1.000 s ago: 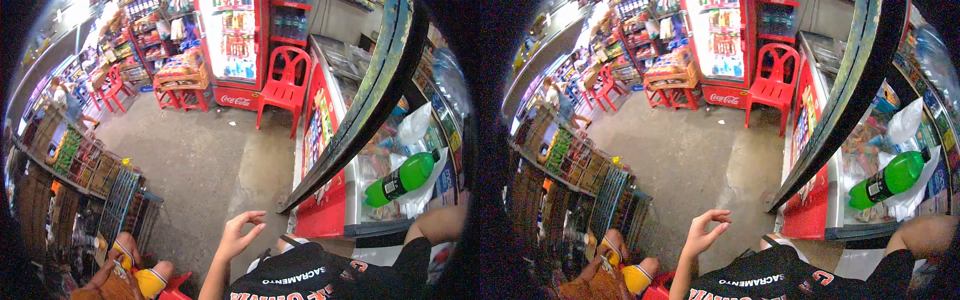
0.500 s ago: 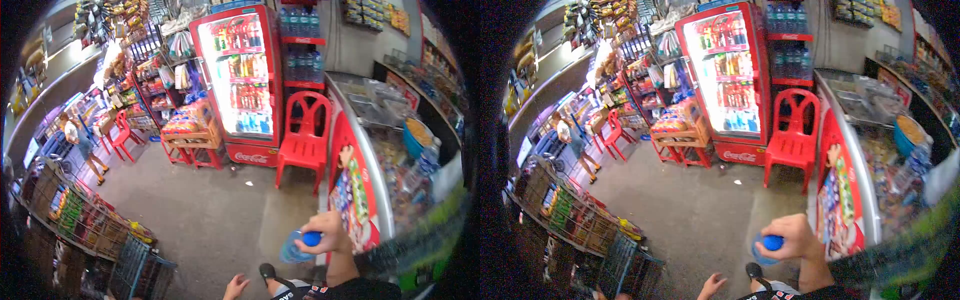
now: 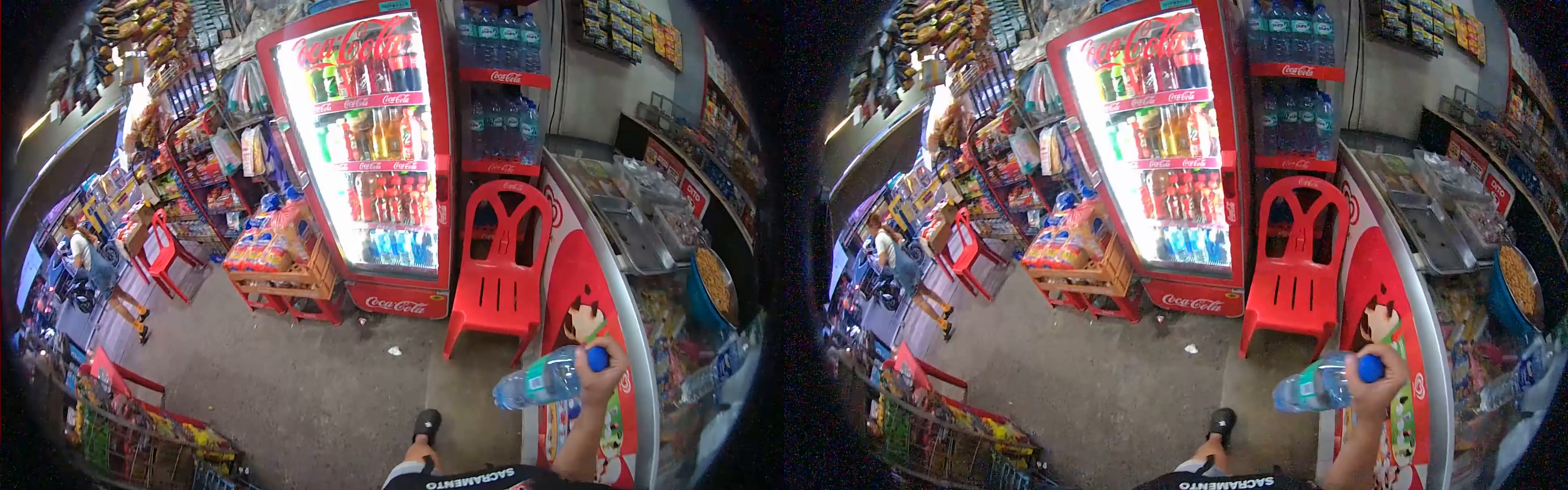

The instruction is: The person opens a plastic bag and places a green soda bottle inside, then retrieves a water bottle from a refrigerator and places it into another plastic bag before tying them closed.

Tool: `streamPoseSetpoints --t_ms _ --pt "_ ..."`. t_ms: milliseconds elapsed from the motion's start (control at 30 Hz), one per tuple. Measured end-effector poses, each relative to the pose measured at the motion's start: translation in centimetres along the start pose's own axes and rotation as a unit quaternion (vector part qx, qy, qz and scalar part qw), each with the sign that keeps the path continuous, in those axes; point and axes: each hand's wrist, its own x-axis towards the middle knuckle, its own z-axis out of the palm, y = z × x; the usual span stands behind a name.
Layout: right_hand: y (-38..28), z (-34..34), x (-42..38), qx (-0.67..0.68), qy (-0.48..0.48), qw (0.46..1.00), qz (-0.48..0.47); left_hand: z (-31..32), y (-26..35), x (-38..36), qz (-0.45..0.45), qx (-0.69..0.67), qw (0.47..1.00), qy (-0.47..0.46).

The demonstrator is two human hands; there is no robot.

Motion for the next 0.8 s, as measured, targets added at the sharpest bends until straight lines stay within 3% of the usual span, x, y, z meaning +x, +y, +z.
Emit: streamPoseSetpoints --t_ms 67,133,167,233,267,300,367,400,467,533,600,633,733,800 --pt "0.8 2.1 2.3 -0.029 0.016 0.999 0.024 -2.1 7.2 7.8 0.076 0.171 0.981 -0.056" --pt "1.8 4.5 5.8 -0.048 0.01 0.999 0.008 -4.5 15.7 15.0 0.161 0.272 0.948 -0.048" --pt "1.5 5.7 7.8 -0.093 0.025 0.994 -0.044 -5.1 21.1 17.5 0.151 0.172 0.974 0.006" --pt "2.1 6.6 11.2 -0.176 0.044 0.979 -0.097 -6.2 32.8 20.1 0.25 -0.034 0.966 0.06" --pt "2.6 7.1 12.5 -0.178 0.093 0.977 -0.071 -6.4 38.0 22.6 0.304 -0.018 0.949 0.085" --pt "3.6 7.2 13.7 -0.157 0.137 0.977 -0.052 -6.2 43.5 20.8 0.315 -0.113 0.941 0.055" --pt "5.6 8.2 16.1 -0.14 0.189 0.971 -0.028 -5.5 52.9 17.3 0.344 -0.153 0.926 -0.012" --pt "6.6 8.9 17.3 -0.145 0.21 0.965 -0.053 -4.9 55.3 15.9 0.344 -0.144 0.928 -0.018" --pt "9.0 10.9 20.8 -0.156 0.234 0.957 -0.078 -2.9 59.5 14.1 0.455 0.059 0.885 -0.08" --pt "12.1 13.8 24.4 -0.111 0.213 0.965 -0.104 0.4 59.1 15.5 0.468 0.158 0.843 -0.215" --pt "14.7 17.1 29.0 -0.075 0.191 0.976 -0.073 4.1 58.2 16.0 0.348 0.141 0.79 -0.485" --pt "16.2 18.9 31.4 -0.053 0.196 0.975 -0.091 5.2 58.5 15.7 0.302 0.136 0.772 -0.543" --pt "20.5 25.1 40.4 0.031 0.187 0.978 -0.087 7.0 61.2 14.7 0.251 0.11 0.797 -0.538" --pt "23.9 29.5 46.6 -0.002 0.2 0.975 -0.101 7.7 63.9 14.7 0.239 0.091 0.833 -0.491"
